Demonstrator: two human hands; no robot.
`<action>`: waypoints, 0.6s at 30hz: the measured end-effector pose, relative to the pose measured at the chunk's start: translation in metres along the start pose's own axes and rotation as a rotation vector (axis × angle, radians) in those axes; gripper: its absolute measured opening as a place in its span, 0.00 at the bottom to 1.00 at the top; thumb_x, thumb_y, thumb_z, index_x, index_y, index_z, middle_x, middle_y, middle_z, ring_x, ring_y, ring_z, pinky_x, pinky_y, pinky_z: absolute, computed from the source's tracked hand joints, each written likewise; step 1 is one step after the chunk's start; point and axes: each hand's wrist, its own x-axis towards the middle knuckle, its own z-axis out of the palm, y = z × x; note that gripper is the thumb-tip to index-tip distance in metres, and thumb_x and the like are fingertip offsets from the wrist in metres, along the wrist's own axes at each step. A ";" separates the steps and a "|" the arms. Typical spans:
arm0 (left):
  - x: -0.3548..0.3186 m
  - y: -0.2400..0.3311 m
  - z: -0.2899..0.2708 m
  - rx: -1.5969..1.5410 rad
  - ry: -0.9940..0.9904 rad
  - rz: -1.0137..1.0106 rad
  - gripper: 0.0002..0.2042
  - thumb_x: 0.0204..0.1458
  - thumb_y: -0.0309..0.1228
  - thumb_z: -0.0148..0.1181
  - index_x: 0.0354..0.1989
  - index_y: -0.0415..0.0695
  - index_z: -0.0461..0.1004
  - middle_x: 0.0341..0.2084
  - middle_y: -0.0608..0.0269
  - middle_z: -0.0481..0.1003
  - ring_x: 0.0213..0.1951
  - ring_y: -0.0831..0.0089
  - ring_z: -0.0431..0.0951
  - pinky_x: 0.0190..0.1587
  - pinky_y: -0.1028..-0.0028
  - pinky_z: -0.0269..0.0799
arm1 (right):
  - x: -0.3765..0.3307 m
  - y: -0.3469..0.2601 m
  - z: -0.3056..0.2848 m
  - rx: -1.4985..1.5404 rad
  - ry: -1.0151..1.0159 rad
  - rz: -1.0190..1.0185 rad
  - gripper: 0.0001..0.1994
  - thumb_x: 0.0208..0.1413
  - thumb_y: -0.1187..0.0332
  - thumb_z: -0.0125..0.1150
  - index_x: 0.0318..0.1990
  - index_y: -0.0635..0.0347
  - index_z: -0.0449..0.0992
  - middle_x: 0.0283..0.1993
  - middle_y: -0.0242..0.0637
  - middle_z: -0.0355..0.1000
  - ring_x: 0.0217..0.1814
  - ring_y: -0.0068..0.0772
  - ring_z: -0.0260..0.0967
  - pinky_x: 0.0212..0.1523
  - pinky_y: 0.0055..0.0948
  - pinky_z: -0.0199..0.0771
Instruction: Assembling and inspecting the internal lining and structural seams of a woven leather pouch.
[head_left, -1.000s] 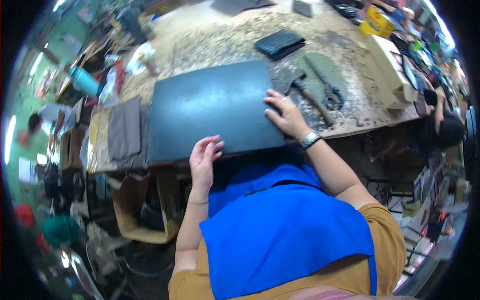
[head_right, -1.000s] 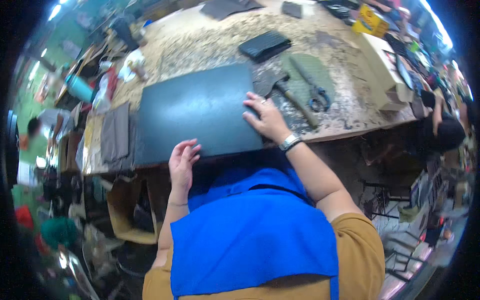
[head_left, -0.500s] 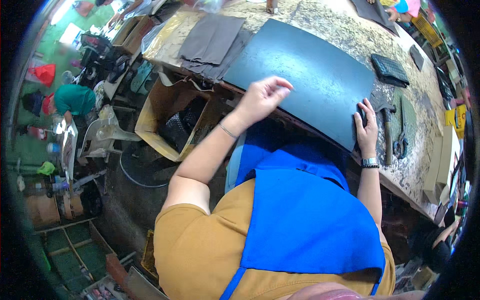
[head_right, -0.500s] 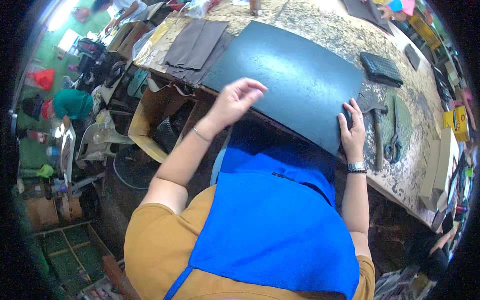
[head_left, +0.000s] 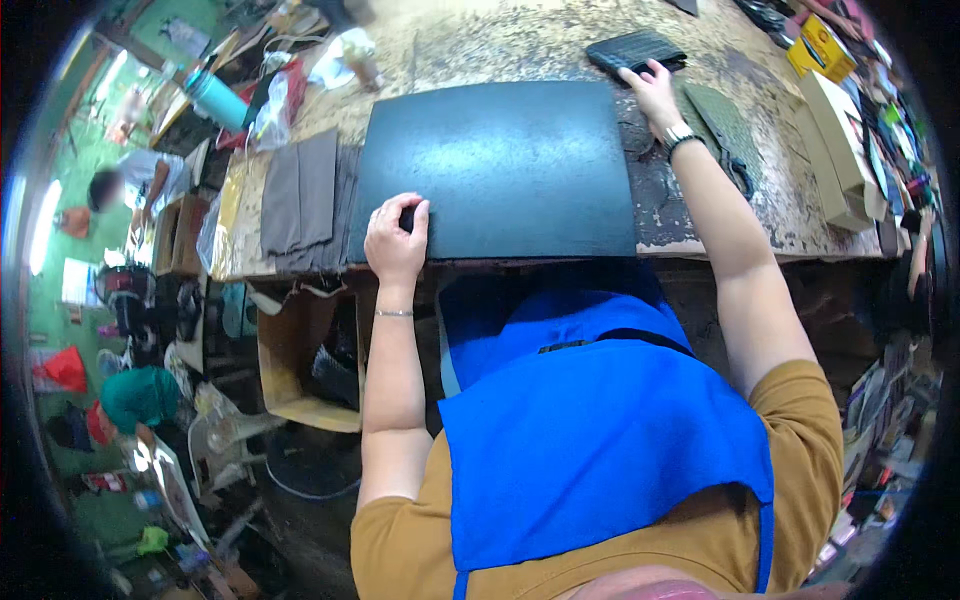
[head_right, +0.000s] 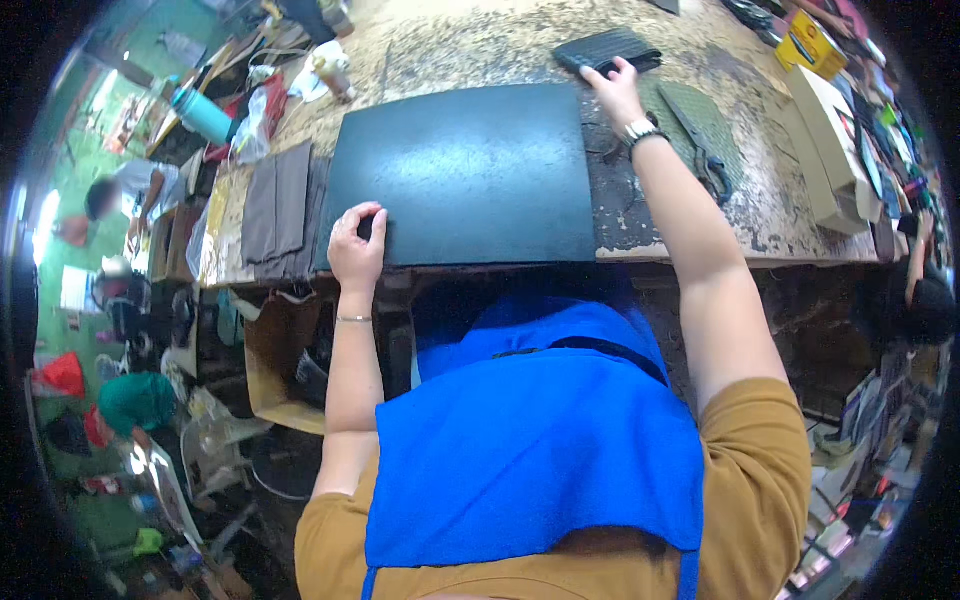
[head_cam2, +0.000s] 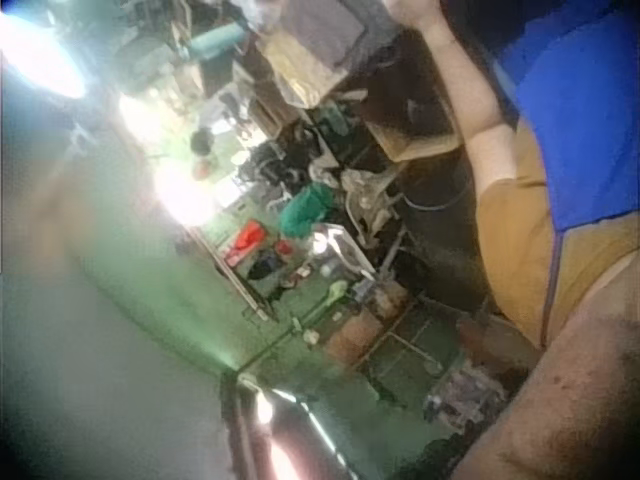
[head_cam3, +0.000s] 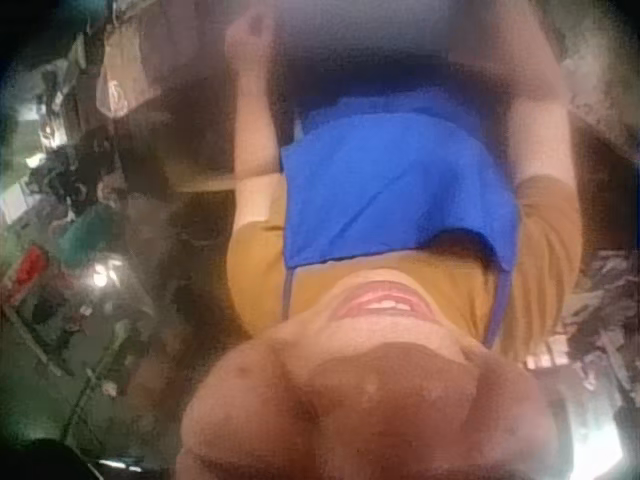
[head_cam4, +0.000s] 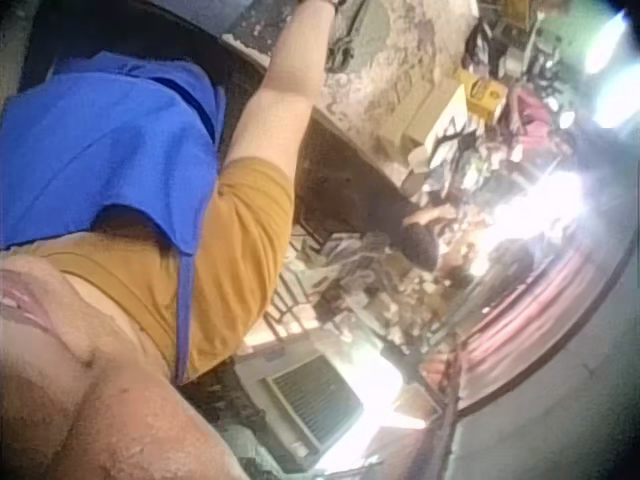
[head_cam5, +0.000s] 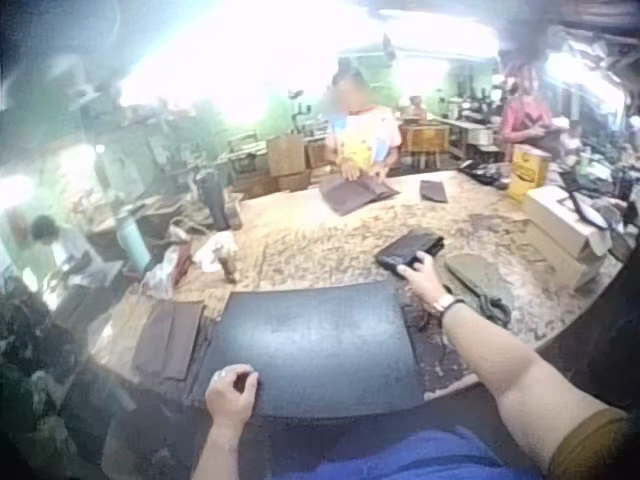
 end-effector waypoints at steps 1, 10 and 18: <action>-0.003 -0.004 -0.004 0.012 0.016 -0.004 0.06 0.49 0.35 0.63 0.30 0.48 0.77 0.34 0.67 0.79 0.39 0.63 0.77 0.42 0.68 0.72 | 0.012 0.003 0.015 -0.053 -0.015 0.023 0.48 0.44 0.55 0.72 0.66 0.64 0.46 0.63 0.58 0.57 0.61 0.43 0.61 0.55 0.36 0.68; 0.000 0.001 0.011 0.022 -0.026 -0.004 0.08 0.49 0.37 0.63 0.33 0.48 0.78 0.34 0.65 0.79 0.40 0.63 0.77 0.44 0.67 0.72 | 0.004 -0.017 0.042 0.023 0.015 -0.426 0.24 0.49 0.63 0.65 0.53 0.59 0.66 0.41 0.39 0.70 0.43 0.33 0.69 0.46 0.30 0.69; 0.004 0.003 -0.002 -0.300 -0.028 -0.188 0.14 0.51 0.39 0.63 0.43 0.45 0.76 0.37 0.58 0.78 0.41 0.65 0.78 0.45 0.69 0.72 | -0.162 -0.043 0.043 0.068 -0.702 -0.422 0.19 0.54 0.73 0.58 0.54 0.59 0.65 0.43 0.32 0.66 0.40 0.18 0.63 0.47 0.23 0.68</action>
